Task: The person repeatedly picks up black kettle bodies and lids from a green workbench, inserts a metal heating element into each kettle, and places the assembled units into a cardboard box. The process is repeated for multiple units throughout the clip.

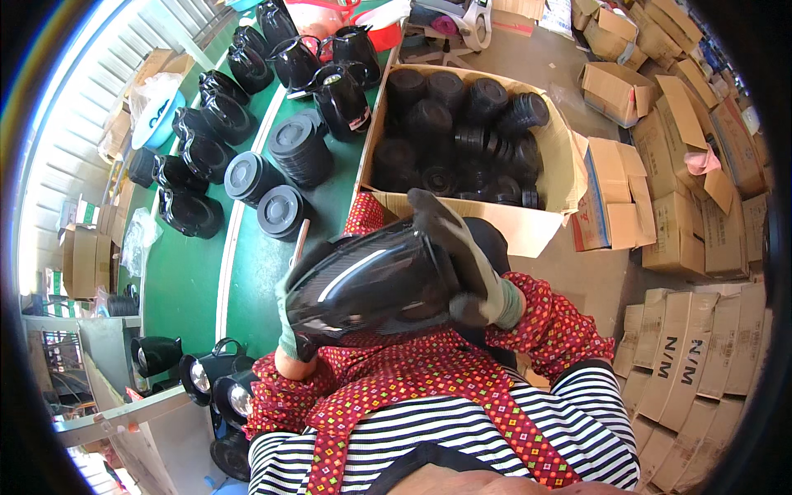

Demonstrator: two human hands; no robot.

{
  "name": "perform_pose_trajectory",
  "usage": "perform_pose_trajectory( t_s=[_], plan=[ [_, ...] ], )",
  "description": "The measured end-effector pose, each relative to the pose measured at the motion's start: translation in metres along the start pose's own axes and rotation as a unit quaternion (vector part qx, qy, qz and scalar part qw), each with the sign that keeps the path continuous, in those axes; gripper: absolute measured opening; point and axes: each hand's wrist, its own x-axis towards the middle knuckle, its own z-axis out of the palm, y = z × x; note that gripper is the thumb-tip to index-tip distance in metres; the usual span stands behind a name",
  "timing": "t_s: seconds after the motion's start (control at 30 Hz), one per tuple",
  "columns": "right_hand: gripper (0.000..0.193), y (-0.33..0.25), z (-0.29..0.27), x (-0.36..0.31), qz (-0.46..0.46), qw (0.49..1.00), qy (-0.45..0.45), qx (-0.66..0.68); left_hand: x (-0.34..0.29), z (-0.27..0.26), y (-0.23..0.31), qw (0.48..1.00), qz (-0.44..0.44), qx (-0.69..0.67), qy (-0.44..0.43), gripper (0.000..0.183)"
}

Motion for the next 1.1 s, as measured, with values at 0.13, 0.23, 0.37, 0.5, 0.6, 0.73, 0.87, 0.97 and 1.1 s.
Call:
perform_pose_trajectory(
  t_s=[0.13,0.23,0.37,0.5,0.6,0.73,0.87,0.97,1.1],
  plan=[
    [0.069,-0.009,0.01,-0.007,0.299,0.909,0.078,0.281,0.008,0.007,0.056,0.949,0.18,0.251,0.055,0.065],
    [0.072,-0.021,0.003,0.008,0.353,0.886,0.087,0.286,0.012,0.009,0.05,0.94,0.254,0.218,0.06,0.063],
    [0.103,-0.011,-0.012,0.005,-0.018,0.998,-0.053,-0.035,0.003,-0.016,-0.05,0.988,0.049,0.071,-0.125,0.077],
    [0.106,-0.013,-0.021,0.017,-0.147,0.97,-0.123,-0.152,-0.007,0.015,-0.061,0.985,-0.062,-0.074,-0.142,0.064],
    [0.085,0.011,-0.01,-0.001,-0.034,0.999,0.04,0.011,0.014,0.017,-0.014,0.998,-0.024,-0.035,-0.034,0.054],
    [0.064,0.079,0.016,-0.027,0.367,0.772,0.156,0.495,0.06,0.013,0.073,0.935,0.154,0.3,-0.107,0.042],
    [0.072,0.097,0.033,-0.065,0.434,0.684,0.185,0.556,0.051,0.01,0.061,0.955,0.089,0.232,-0.16,0.041],
    [0.086,0.005,0.011,-0.027,0.387,0.794,0.155,0.441,0.035,-0.009,0.026,0.979,0.037,0.174,-0.103,0.048],
    [0.106,-0.032,-0.008,0.002,0.033,0.999,-0.012,-0.042,0.016,0.014,-0.032,0.972,-0.115,-0.113,-0.171,0.052]
  ],
)
